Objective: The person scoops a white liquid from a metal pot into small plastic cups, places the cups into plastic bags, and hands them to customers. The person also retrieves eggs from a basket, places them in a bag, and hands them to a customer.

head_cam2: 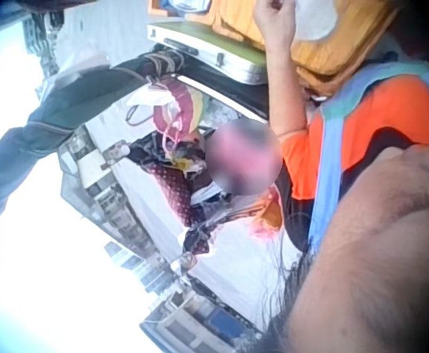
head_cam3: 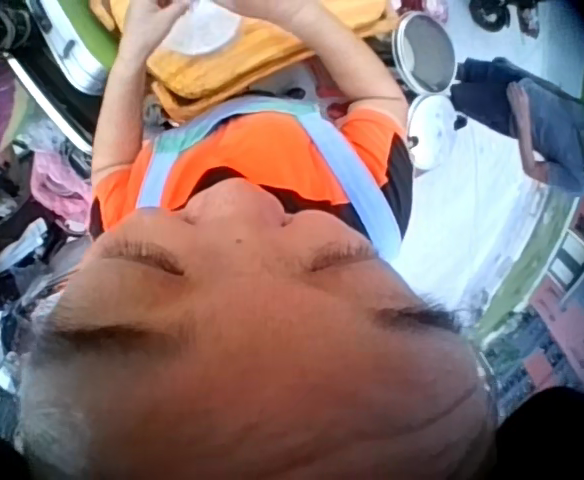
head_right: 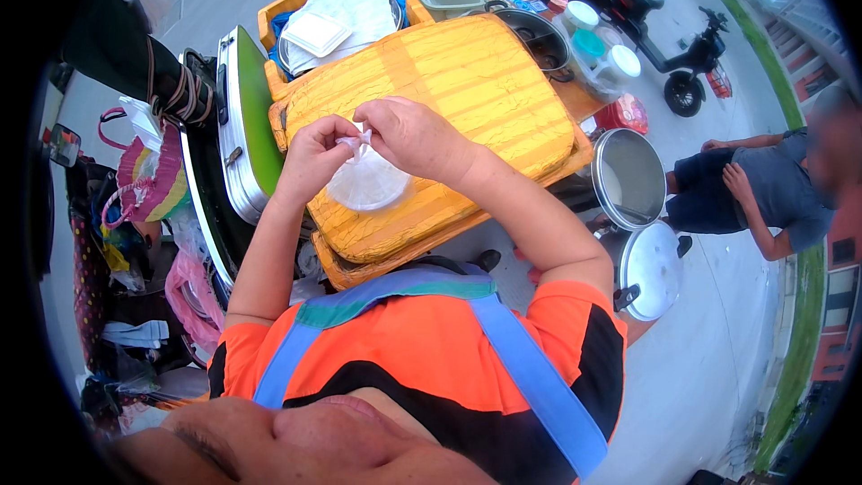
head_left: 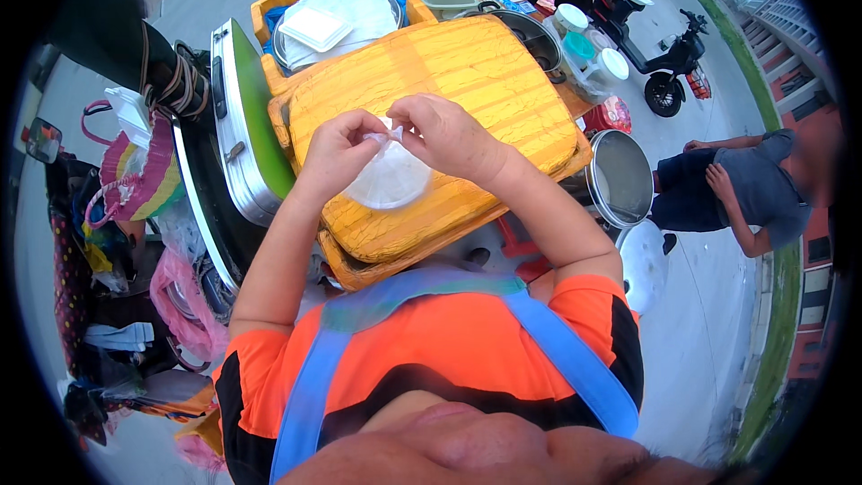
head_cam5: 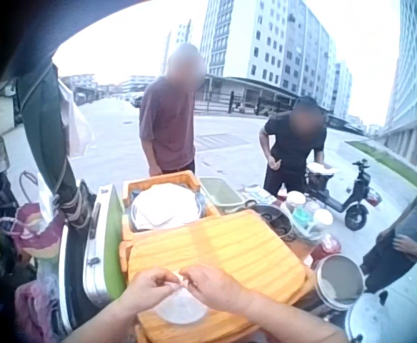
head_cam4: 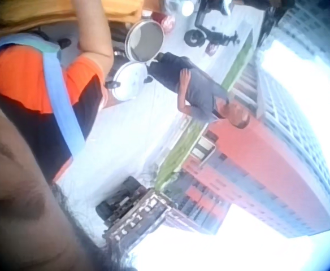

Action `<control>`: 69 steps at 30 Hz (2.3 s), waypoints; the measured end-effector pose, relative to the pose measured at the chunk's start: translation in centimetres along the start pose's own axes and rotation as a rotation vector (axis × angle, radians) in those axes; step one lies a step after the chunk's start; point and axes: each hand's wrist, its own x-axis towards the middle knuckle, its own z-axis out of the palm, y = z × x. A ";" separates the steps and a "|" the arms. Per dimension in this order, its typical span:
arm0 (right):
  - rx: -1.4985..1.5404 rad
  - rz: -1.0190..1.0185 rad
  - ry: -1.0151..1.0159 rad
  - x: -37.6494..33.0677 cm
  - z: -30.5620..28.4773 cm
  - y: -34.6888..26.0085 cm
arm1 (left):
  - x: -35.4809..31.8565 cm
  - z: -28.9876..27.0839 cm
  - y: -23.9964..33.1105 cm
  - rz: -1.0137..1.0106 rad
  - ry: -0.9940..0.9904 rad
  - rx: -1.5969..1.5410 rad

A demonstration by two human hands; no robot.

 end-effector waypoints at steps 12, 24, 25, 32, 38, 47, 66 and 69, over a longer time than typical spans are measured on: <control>0.150 0.319 0.039 -0.4 1.8 1.7 | 0.4 -0.4 -0.4 -0.039 -0.070 -0.264; 0.916 0.663 0.153 -0.3 4.1 -2.2 | 2.1 -1.2 3.9 -0.122 -0.164 0.054; 0.907 0.678 0.084 -0.2 4.0 -2.1 | 2.1 -1.1 3.7 -0.136 -0.172 0.080; 1.147 0.852 -0.067 0.8 1.0 -2.7 | 0.7 -2.8 1.5 -0.032 -0.273 -0.256; 0.944 0.919 0.039 3.4 -3.7 -8.6 | -2.7 0.7 -5.4 -0.106 0.292 -0.333; 0.611 0.795 0.087 0.4 -11.4 -10.4 | -1.8 7.7 1.6 -0.195 -0.470 -1.266; 0.754 1.098 0.699 -29.6 -30.7 -2.1 | 6.5 43.7 6.2 0.693 -0.421 0.289; 0.753 1.108 0.801 -33.1 -33.1 -1.0 | 7.6 52.4 6.7 0.763 -0.601 0.287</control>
